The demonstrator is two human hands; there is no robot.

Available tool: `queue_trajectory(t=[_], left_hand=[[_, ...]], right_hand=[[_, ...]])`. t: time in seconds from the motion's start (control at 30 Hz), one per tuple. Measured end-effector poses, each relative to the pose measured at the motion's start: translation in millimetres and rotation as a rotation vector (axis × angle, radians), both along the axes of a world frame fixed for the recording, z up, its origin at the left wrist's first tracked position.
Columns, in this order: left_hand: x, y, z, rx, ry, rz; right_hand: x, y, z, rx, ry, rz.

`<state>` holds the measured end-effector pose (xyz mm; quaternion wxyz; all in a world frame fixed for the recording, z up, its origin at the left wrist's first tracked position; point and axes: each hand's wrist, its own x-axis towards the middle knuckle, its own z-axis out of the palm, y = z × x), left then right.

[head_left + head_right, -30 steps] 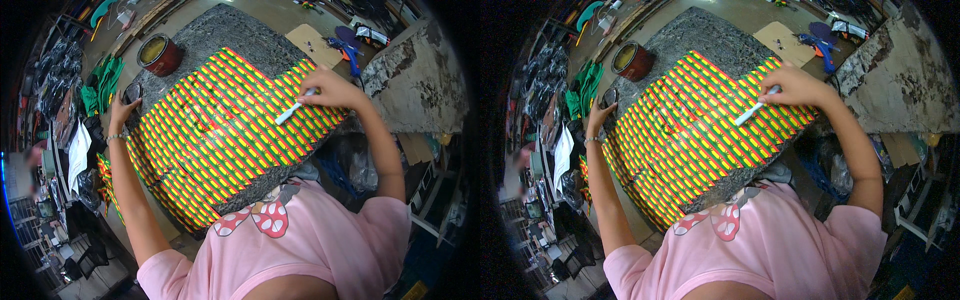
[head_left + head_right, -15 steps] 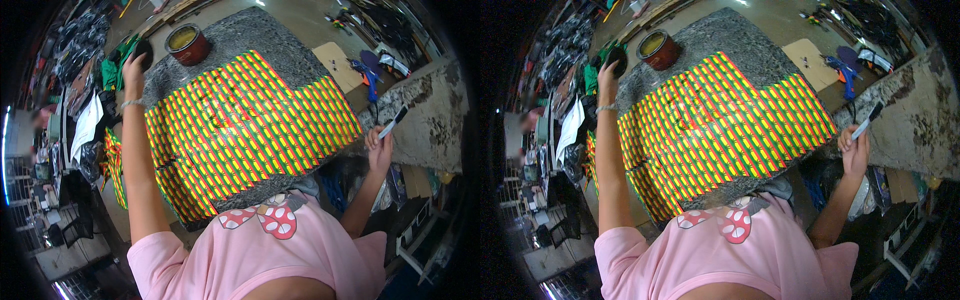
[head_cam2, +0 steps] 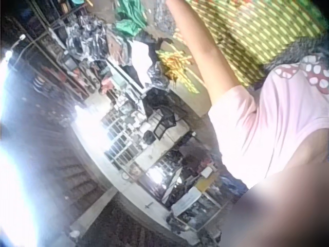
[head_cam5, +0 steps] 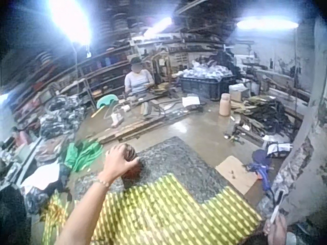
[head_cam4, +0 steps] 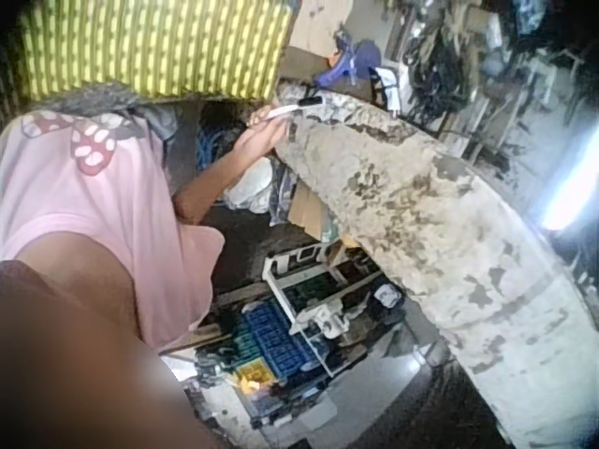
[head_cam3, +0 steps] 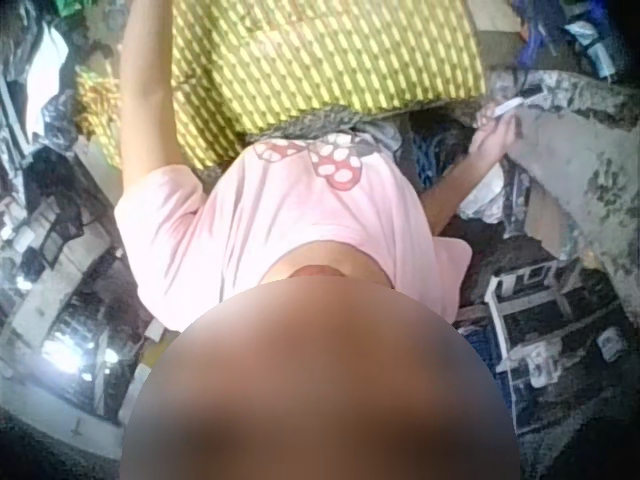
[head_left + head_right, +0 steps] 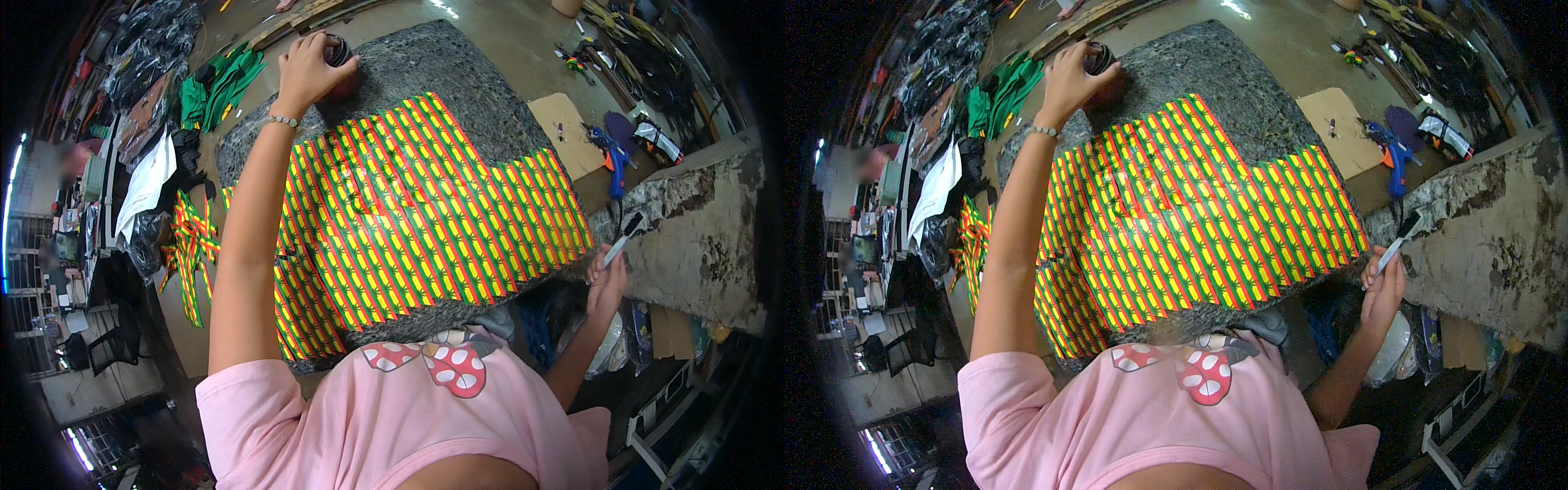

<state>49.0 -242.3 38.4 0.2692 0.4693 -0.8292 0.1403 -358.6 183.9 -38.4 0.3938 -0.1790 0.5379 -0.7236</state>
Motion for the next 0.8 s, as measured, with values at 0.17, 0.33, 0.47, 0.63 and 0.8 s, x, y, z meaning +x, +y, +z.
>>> queue_trajectory(t=[0.17, 0.33, 0.47, 0.63, 0.8], left_hand=[[0.1, -10.1, 6.3, 0.286, -0.008, 0.086], [-2.9, -13.8, -2.1, 0.194, 0.022, 0.023], [-7.5, -16.7, -4.6, 0.306, -0.089, 0.154], [-16.6, -18.5, 4.0, 0.461, -0.130, 0.229], [3.5, -50.5, 53.2, 0.706, -0.167, 0.170]], right_hand=[[8.4, -4.5, -2.5, 0.081, 0.118, 0.036], [9.1, -7.5, -9.4, 0.080, 0.068, 0.004], [6.4, -8.5, -12.7, 0.048, 0.078, 0.008], [5.6, -10.5, -12.7, 0.045, 0.093, 0.011], [6.3, -10.0, -12.4, 0.084, 0.085, 0.019]])
